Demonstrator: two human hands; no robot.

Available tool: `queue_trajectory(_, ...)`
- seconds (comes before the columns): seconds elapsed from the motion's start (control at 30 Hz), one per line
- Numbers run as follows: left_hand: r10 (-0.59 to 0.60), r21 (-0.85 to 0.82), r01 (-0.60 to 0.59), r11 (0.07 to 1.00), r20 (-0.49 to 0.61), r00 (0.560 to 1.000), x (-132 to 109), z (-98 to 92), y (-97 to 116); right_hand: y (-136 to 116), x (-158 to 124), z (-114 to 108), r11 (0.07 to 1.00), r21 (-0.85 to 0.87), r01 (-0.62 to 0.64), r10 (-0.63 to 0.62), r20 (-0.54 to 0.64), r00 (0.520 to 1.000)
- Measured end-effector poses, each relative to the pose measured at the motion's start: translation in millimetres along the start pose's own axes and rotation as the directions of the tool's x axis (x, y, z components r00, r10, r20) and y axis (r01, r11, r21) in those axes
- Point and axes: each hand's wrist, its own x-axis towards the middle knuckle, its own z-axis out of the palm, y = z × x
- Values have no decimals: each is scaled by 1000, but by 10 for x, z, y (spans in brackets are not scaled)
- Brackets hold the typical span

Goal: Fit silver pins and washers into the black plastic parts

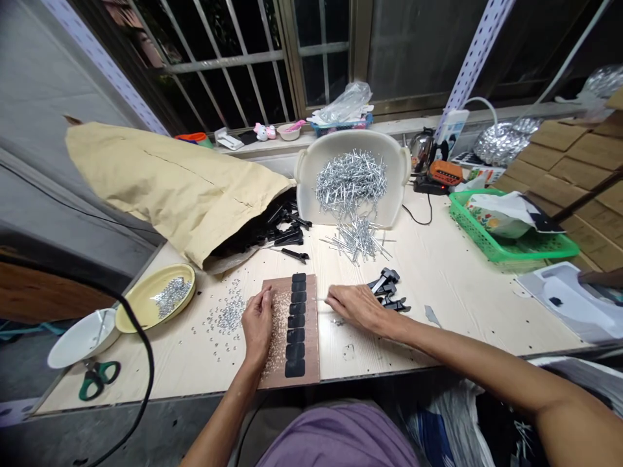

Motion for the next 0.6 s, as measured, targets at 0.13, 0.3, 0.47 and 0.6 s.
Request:
queue_trajectory(0.13,-15,-22,15,1000,24,1000,0,-25,1,132,-310,18,996,-78,-47,53,81,995)
queue_trajectory(0.3,-21,-78,23,997,29,999,1,-6,-32,301,-424,-8,972,-228,-58,62,11,998)
queue_trajectory(0.47,-31,-109,33,993,18,999,23,-120,11,69,302,-132,938,-346,20,-74,-144,987)
queue_trajectory(0.6,23,23,-20,1000,-148,989,184,-466,0,-153,1252,76,926,-373,57,-107,-114,988)
